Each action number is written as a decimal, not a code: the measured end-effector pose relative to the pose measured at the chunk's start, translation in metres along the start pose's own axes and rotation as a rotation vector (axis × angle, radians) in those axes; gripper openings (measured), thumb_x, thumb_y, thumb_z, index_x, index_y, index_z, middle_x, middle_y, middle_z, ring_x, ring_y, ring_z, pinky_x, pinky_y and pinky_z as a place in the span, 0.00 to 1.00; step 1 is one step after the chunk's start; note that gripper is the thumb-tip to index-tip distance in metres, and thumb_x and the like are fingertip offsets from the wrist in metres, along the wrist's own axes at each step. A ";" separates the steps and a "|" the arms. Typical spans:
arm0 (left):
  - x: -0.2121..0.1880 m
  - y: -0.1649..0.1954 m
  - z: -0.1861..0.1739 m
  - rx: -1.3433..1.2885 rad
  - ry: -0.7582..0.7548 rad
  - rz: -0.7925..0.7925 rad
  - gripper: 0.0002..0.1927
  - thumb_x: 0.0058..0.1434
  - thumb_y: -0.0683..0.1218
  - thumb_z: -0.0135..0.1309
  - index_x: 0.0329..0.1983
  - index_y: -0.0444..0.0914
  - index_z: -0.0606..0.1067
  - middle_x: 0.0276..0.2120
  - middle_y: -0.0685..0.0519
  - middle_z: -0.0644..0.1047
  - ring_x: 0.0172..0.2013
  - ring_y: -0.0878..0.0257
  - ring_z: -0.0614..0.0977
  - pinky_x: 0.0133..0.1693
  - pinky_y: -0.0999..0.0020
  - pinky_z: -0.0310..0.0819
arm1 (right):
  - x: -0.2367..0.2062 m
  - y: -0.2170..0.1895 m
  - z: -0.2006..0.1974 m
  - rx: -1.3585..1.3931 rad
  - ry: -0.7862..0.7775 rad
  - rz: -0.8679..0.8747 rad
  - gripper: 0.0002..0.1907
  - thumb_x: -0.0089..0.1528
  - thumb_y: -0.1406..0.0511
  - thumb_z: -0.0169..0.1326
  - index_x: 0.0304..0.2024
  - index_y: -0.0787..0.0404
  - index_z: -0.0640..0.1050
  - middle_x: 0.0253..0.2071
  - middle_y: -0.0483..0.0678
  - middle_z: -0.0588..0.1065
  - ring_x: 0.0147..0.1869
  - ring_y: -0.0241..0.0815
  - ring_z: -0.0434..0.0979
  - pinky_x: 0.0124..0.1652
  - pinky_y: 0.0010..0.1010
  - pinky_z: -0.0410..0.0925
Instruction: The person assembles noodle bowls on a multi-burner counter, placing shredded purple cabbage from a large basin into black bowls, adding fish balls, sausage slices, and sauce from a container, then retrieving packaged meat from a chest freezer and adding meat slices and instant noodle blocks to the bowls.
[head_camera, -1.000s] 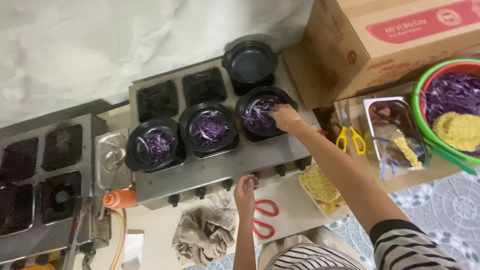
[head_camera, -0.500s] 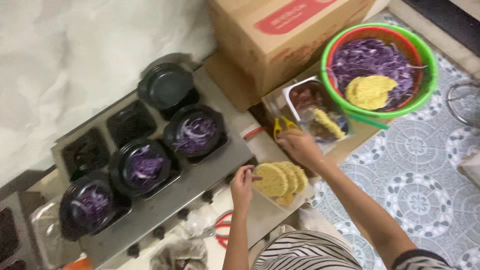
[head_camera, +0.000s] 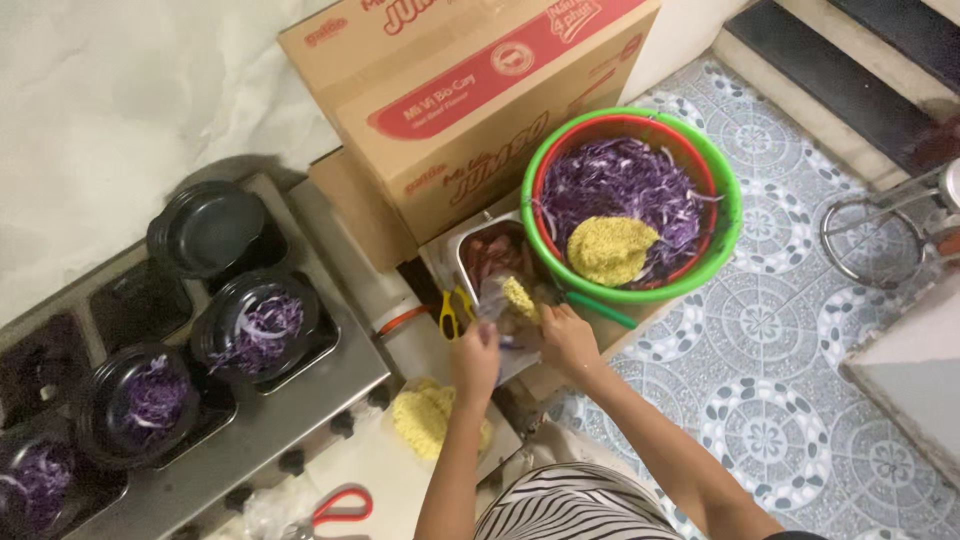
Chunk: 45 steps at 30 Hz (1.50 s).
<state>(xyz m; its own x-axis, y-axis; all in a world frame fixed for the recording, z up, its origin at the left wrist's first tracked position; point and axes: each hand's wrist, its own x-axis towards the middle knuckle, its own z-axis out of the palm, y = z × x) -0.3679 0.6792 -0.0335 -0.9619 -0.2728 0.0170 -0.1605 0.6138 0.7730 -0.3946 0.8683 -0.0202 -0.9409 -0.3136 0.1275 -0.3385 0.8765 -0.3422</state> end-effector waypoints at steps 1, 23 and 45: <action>0.001 -0.003 0.000 -0.018 -0.001 -0.089 0.14 0.65 0.53 0.56 0.39 0.38 0.81 0.28 0.43 0.82 0.32 0.44 0.85 0.35 0.50 0.76 | 0.003 0.008 -0.008 0.163 0.000 0.031 0.21 0.50 0.68 0.59 0.45 0.65 0.73 0.37 0.55 0.77 0.45 0.54 0.78 0.41 0.43 0.74; 0.027 0.003 -0.007 -0.195 0.137 -0.205 0.32 0.73 0.63 0.38 0.31 0.35 0.79 0.18 0.46 0.74 0.22 0.51 0.78 0.28 0.56 0.68 | 0.044 0.057 -0.044 -0.241 -0.201 -0.064 0.20 0.60 0.61 0.57 0.53 0.60 0.76 0.44 0.55 0.78 0.48 0.54 0.79 0.42 0.45 0.73; -0.010 0.109 -0.119 -0.680 0.300 -0.027 0.18 0.70 0.47 0.55 0.26 0.32 0.77 0.16 0.59 0.71 0.17 0.74 0.68 0.21 0.74 0.59 | 0.058 0.157 -0.105 -0.169 0.483 0.054 0.09 0.65 0.68 0.56 0.46 0.65 0.78 0.50 0.56 0.77 0.55 0.58 0.76 0.52 0.45 0.71</action>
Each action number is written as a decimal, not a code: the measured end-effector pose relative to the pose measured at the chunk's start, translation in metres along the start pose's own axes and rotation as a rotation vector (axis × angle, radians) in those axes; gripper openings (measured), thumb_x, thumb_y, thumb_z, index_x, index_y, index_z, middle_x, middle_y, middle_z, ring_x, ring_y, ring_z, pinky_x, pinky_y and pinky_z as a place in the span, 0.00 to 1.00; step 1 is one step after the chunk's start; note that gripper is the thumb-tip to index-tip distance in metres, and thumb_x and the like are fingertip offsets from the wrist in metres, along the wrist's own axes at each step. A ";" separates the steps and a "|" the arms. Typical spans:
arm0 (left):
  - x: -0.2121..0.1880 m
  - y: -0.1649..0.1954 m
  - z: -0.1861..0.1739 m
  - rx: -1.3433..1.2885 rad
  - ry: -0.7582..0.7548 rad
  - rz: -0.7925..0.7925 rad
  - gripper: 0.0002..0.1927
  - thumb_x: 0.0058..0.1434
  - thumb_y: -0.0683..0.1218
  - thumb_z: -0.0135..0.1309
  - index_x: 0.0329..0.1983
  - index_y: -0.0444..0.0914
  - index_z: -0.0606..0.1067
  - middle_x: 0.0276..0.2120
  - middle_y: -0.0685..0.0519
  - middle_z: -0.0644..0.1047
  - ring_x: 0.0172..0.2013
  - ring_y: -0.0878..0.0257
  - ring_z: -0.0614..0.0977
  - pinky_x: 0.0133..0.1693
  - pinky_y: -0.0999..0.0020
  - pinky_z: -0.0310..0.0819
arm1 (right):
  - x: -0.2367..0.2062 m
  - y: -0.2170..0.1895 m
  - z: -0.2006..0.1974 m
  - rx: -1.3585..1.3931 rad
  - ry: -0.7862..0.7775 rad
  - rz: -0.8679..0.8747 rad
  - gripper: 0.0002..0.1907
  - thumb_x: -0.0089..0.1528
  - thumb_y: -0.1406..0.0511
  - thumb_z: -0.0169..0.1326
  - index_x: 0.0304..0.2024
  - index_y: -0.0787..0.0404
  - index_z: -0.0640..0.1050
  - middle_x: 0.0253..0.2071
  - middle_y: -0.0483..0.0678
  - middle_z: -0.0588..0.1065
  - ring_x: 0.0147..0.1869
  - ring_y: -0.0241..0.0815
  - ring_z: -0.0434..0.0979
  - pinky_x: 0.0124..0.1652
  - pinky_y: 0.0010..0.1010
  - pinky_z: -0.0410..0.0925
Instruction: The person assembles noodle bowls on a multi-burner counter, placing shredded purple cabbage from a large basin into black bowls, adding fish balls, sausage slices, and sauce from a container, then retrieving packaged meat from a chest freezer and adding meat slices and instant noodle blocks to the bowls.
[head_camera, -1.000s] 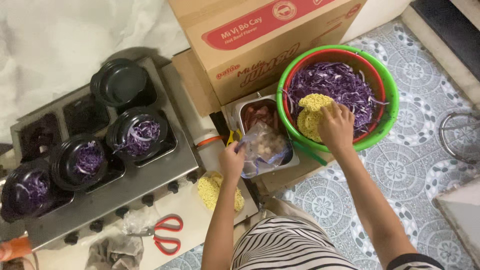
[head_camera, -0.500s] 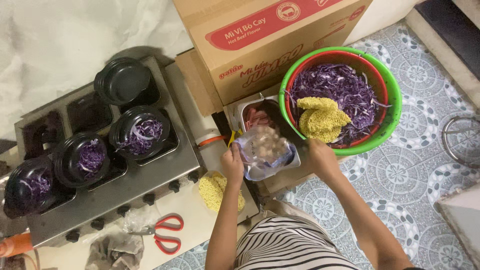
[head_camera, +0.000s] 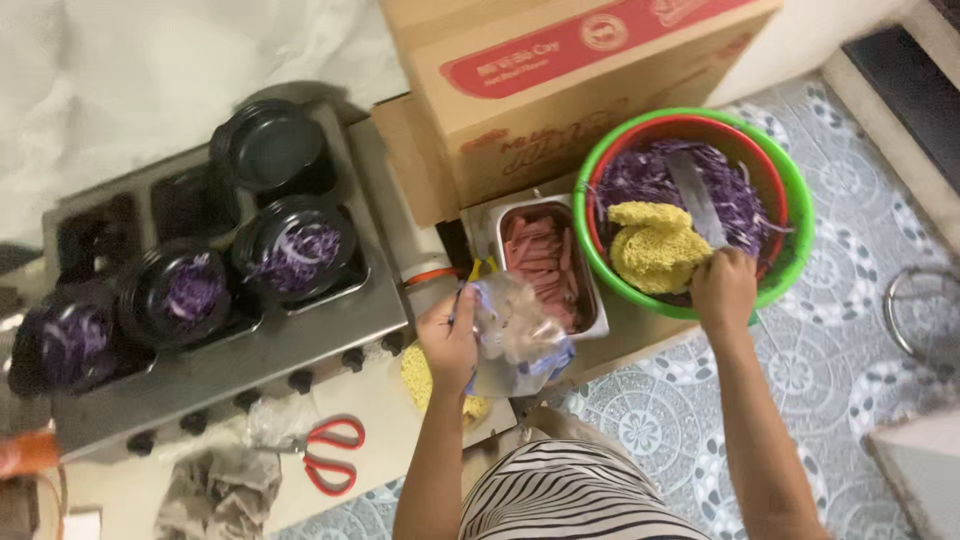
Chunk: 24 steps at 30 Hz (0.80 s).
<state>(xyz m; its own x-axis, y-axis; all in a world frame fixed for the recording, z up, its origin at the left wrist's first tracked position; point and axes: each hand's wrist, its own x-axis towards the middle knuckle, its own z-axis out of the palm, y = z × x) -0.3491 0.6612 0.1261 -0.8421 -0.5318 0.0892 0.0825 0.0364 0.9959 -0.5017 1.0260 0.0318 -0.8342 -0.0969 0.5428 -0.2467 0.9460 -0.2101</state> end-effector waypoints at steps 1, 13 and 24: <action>-0.002 0.011 -0.010 0.038 0.021 -0.013 0.17 0.69 0.47 0.55 0.26 0.32 0.77 0.16 0.60 0.71 0.17 0.74 0.69 0.20 0.74 0.60 | 0.001 -0.024 -0.011 0.093 0.033 0.007 0.10 0.66 0.68 0.57 0.48 0.67 0.77 0.51 0.58 0.76 0.57 0.59 0.75 0.55 0.46 0.71; -0.031 0.034 -0.158 0.388 0.313 -0.094 0.21 0.69 0.48 0.56 0.23 0.31 0.72 0.14 0.51 0.67 0.17 0.68 0.65 0.21 0.68 0.61 | -0.026 -0.407 -0.110 1.286 -0.423 -1.013 0.19 0.52 0.79 0.53 0.47 0.68 0.75 0.48 0.58 0.75 0.55 0.58 0.79 0.51 0.43 0.75; -0.078 -0.021 -0.362 0.651 0.243 -0.029 0.17 0.68 0.51 0.53 0.31 0.34 0.81 0.20 0.47 0.80 0.18 0.54 0.79 0.25 0.62 0.72 | -0.159 -0.554 -0.031 0.370 -0.980 -0.880 0.10 0.55 0.67 0.55 0.39 0.62 0.79 0.32 0.56 0.80 0.37 0.57 0.82 0.35 0.45 0.74</action>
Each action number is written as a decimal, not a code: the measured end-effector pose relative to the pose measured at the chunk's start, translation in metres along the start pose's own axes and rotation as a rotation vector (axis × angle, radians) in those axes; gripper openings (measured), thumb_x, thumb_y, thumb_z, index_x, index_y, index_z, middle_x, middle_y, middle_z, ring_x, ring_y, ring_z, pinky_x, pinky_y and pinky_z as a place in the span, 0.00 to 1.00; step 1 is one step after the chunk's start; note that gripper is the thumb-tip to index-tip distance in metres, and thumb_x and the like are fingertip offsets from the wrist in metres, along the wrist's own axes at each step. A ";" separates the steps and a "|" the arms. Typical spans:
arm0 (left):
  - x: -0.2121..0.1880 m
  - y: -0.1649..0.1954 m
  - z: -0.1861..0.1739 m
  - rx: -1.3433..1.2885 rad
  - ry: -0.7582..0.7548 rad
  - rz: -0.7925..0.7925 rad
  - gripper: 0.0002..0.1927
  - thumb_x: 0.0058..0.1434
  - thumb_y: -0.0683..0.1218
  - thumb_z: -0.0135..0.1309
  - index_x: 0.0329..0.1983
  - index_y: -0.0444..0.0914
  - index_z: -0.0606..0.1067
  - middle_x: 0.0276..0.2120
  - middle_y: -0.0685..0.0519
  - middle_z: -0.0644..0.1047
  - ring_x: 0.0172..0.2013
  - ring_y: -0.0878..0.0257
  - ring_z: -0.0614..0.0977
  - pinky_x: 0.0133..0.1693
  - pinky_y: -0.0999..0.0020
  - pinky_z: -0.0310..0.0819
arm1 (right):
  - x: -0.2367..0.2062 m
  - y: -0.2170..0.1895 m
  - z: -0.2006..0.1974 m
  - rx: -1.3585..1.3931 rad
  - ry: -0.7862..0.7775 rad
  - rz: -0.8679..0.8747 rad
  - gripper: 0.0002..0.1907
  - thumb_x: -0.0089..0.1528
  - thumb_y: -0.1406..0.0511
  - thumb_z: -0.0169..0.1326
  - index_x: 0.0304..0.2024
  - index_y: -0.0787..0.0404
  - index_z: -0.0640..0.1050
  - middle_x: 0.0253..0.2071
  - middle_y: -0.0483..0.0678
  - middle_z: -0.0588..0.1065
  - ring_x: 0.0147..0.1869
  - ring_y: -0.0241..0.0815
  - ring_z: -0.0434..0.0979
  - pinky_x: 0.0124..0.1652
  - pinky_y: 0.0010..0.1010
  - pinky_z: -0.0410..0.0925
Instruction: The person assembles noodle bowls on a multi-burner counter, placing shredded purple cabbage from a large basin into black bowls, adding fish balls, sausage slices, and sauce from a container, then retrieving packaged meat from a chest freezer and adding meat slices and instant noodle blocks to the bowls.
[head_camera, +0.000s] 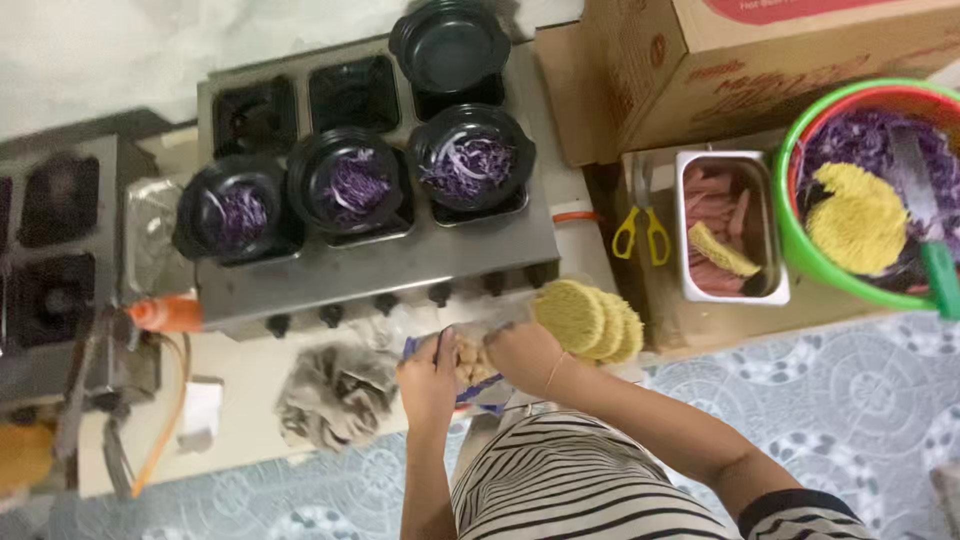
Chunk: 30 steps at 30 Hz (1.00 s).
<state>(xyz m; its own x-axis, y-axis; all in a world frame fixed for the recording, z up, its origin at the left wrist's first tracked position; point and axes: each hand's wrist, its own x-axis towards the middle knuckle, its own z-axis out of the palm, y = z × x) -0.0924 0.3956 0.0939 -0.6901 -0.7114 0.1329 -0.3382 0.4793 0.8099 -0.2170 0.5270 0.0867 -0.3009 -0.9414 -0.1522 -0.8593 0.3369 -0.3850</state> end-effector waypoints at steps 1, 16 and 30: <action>0.006 -0.019 -0.013 0.119 -0.040 -0.023 0.18 0.68 0.52 0.52 0.31 0.35 0.81 0.21 0.45 0.80 0.20 0.51 0.79 0.26 0.60 0.73 | 0.007 -0.004 0.009 0.017 0.015 0.042 0.12 0.55 0.69 0.54 0.41 0.62 0.80 0.29 0.56 0.80 0.34 0.58 0.83 0.34 0.46 0.74; 0.057 -0.157 -0.075 0.244 -0.296 -0.032 0.24 0.69 0.58 0.47 0.26 0.39 0.80 0.21 0.42 0.79 0.26 0.42 0.81 0.31 0.47 0.74 | 0.169 -0.075 0.146 0.069 -0.285 0.033 0.16 0.59 0.65 0.52 0.48 0.61 0.79 0.51 0.57 0.79 0.58 0.53 0.78 0.54 0.42 0.72; 0.067 -0.184 -0.081 0.183 -0.216 0.001 0.23 0.67 0.55 0.50 0.21 0.37 0.75 0.21 0.44 0.77 0.25 0.41 0.79 0.29 0.47 0.72 | 0.222 -0.079 0.191 0.480 -0.304 0.164 0.16 0.65 0.61 0.48 0.55 0.53 0.77 0.55 0.50 0.77 0.60 0.48 0.75 0.57 0.38 0.67</action>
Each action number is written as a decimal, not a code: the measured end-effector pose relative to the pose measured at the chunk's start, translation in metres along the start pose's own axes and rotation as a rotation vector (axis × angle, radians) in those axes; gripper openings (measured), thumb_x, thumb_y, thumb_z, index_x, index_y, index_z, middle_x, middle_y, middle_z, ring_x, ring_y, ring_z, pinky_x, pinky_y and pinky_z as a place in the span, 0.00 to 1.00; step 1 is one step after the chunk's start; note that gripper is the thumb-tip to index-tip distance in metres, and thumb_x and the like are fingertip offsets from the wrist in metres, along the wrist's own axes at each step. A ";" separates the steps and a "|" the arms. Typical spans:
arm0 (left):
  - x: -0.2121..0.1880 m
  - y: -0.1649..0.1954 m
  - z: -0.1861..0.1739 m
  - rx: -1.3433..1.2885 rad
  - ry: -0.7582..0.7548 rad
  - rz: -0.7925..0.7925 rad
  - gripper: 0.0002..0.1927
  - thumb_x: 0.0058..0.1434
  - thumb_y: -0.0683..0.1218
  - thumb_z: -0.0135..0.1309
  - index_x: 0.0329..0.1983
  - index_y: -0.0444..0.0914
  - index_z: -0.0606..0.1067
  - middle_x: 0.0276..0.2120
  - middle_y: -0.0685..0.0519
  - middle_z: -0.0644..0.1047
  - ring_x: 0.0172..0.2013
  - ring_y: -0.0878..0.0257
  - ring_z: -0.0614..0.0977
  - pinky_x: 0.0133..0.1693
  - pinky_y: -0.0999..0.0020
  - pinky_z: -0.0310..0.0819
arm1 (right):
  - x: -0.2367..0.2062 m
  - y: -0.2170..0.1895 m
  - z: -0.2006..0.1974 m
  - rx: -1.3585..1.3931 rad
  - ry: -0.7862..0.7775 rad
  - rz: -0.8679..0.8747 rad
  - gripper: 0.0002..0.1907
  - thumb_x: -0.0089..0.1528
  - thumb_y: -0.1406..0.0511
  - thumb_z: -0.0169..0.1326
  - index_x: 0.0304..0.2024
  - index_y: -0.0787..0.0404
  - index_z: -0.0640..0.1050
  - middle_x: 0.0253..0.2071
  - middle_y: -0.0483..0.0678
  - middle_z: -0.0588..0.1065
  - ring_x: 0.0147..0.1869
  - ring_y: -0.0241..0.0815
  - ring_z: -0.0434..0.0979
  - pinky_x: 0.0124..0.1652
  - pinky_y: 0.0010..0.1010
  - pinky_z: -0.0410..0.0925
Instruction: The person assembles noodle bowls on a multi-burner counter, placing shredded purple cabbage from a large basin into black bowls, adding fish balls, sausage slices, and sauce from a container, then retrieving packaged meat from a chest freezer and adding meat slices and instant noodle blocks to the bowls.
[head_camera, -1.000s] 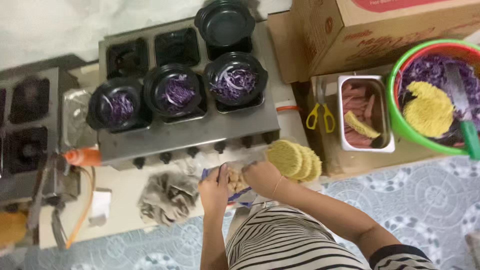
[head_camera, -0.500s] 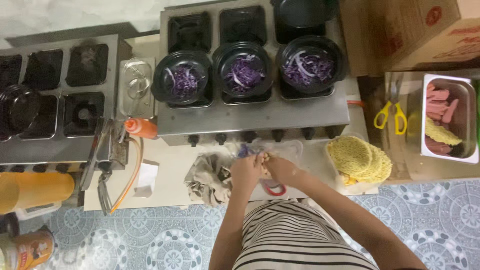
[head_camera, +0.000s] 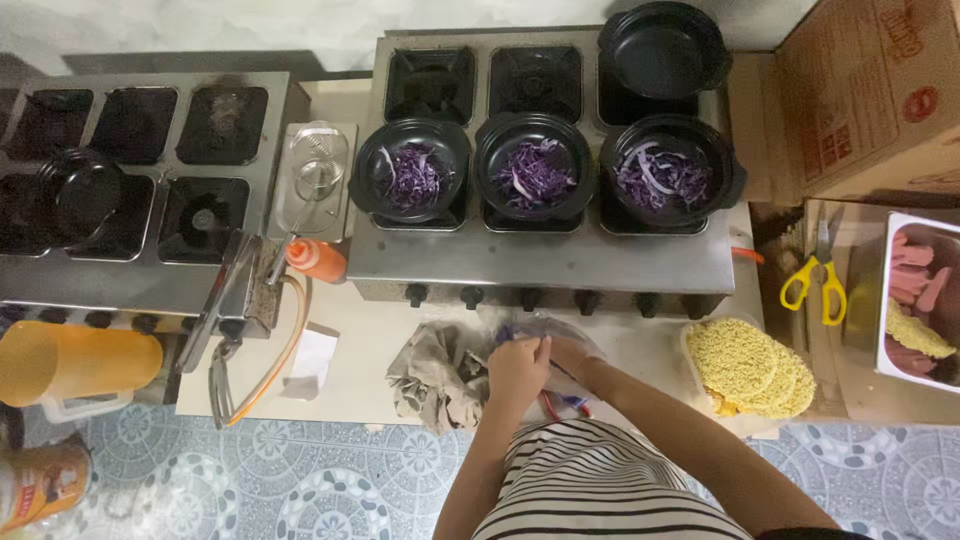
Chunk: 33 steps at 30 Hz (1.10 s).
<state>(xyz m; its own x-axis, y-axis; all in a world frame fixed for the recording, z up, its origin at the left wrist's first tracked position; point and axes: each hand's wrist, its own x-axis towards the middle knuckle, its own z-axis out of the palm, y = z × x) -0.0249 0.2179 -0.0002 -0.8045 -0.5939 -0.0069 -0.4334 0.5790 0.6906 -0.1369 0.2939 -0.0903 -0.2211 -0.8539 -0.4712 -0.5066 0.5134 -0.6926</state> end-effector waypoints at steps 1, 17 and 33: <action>0.001 0.000 0.000 -0.003 -0.003 0.016 0.22 0.67 0.55 0.50 0.22 0.37 0.75 0.21 0.44 0.77 0.25 0.41 0.79 0.30 0.47 0.72 | -0.001 0.000 0.001 0.016 -0.003 0.004 0.16 0.65 0.61 0.48 0.55 0.52 0.76 0.55 0.50 0.77 0.60 0.48 0.75 0.58 0.37 0.67; 0.006 0.005 0.001 -0.005 0.005 -0.002 0.20 0.67 0.55 0.52 0.23 0.38 0.78 0.22 0.43 0.78 0.27 0.42 0.80 0.31 0.47 0.73 | -0.013 -0.008 -0.004 0.075 0.068 0.057 0.18 0.64 0.57 0.52 0.56 0.49 0.77 0.52 0.45 0.79 0.55 0.42 0.77 0.53 0.33 0.68; 0.039 -0.025 -0.029 -0.212 0.038 -0.108 0.16 0.63 0.53 0.53 0.31 0.36 0.79 0.26 0.41 0.78 0.30 0.40 0.80 0.32 0.50 0.73 | -0.034 -0.039 -0.137 0.204 -0.315 0.111 0.27 0.53 0.62 0.63 0.56 0.57 0.78 0.28 0.47 0.79 0.24 0.35 0.76 0.21 0.30 0.67</action>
<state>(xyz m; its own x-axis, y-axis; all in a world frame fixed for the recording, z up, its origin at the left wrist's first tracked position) -0.0337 0.1646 0.0031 -0.7403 -0.6692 -0.0643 -0.4180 0.3833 0.8236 -0.2234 0.2911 0.0276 0.0174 -0.7406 -0.6718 -0.3105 0.6346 -0.7077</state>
